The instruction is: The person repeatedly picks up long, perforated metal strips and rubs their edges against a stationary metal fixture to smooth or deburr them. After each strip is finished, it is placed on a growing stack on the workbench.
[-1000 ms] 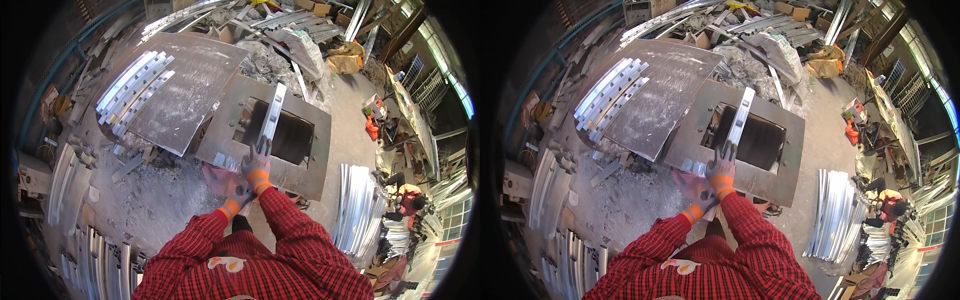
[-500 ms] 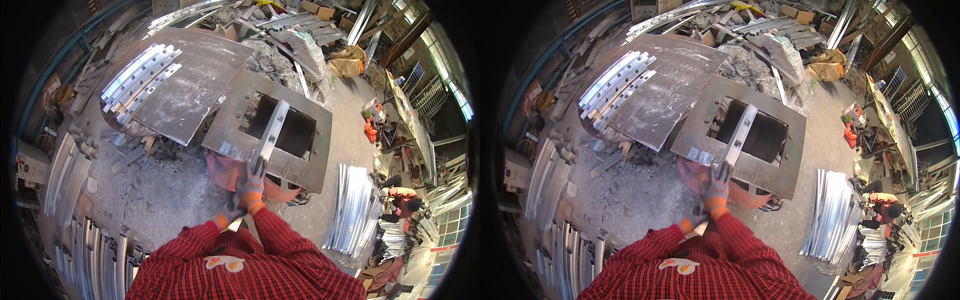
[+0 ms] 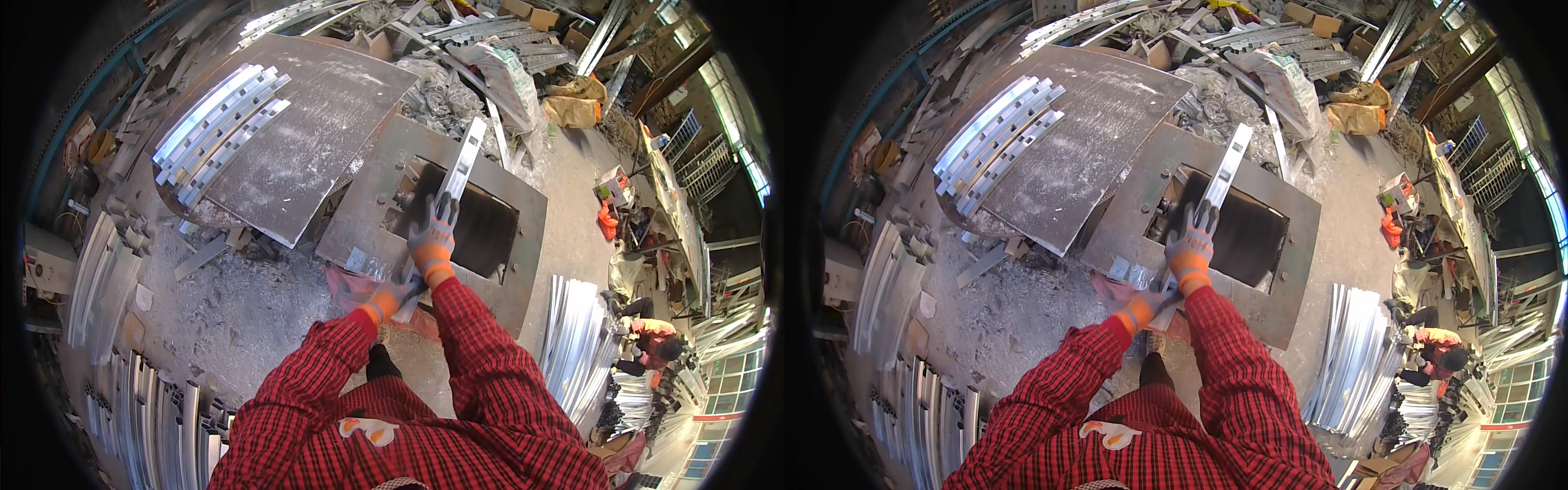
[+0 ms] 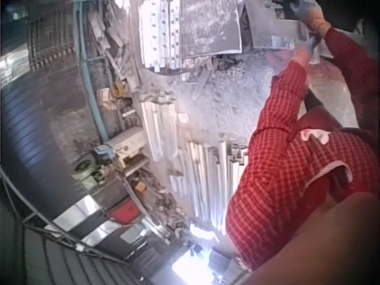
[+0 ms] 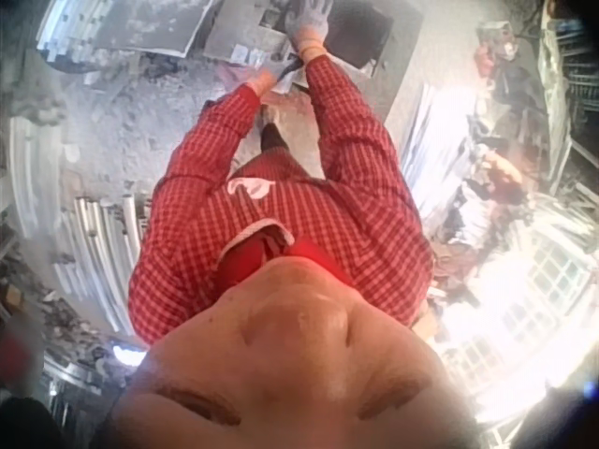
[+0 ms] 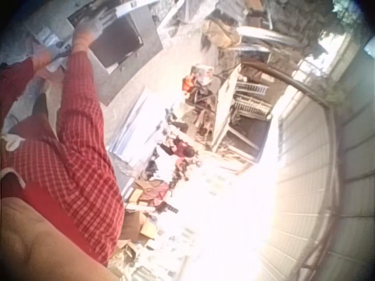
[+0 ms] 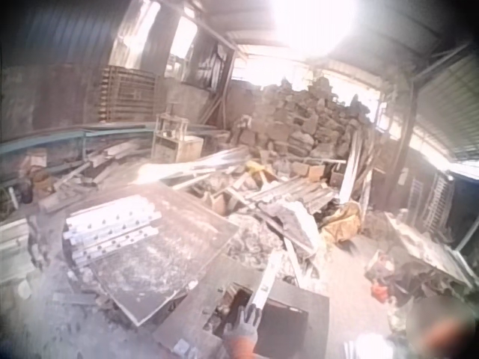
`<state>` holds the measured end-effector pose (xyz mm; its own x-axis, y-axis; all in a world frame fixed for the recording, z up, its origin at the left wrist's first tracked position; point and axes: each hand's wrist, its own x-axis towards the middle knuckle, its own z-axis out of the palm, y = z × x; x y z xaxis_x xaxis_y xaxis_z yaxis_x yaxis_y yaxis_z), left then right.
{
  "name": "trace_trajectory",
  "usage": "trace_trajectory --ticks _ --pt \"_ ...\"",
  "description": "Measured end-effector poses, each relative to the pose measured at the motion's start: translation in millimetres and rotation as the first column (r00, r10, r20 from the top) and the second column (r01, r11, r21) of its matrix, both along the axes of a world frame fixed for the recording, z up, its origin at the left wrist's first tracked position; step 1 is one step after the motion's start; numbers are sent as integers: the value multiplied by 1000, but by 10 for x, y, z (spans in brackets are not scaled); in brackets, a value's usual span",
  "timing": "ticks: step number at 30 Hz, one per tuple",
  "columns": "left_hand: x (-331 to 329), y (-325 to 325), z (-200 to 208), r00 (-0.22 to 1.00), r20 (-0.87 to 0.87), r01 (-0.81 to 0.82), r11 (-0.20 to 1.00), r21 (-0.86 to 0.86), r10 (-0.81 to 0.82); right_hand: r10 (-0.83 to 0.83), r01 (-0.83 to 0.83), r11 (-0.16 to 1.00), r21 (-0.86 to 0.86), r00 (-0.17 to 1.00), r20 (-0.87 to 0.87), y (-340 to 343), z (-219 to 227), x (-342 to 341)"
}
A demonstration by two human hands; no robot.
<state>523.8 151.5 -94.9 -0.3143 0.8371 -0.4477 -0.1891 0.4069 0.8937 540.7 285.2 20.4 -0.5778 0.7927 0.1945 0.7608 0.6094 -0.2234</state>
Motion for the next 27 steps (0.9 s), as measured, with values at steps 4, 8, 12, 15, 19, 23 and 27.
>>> trace_trajectory --ticks 4,8,12,15,19,23,27 --pt "484 -907 -32 994 110 -52 971 234 26 74 -73 993 -96 997 5 -889 -103 461" --pt "858 -1762 -80 998 16 -55 998 16 54 151 -148 979 -140 988 14 -1600 -380 934" --pt "1019 -2186 81 918 -392 -201 919 -338 56 102 -209 957 -201 892 -441 -1941 -370 1103" --pt "818 -2085 270 852 -524 -212 913 -349 -3 -144 -130 938 -321 698 -702 -1905 -444 1077" --pt "826 -1694 548 692 -657 -87 869 -486 -299 -371 -243 759 -604 601 -708 -1829 -966 1025" --pt "603 -1578 745 631 -695 75 919 -386 -344 -432 -348 623 -701 594 -679 -1626 -702 1009" --pt "270 -1343 241 985 -172 12 1000 19 -8 -576 -518 330 -790 552 -603 -1382 -361 1007"
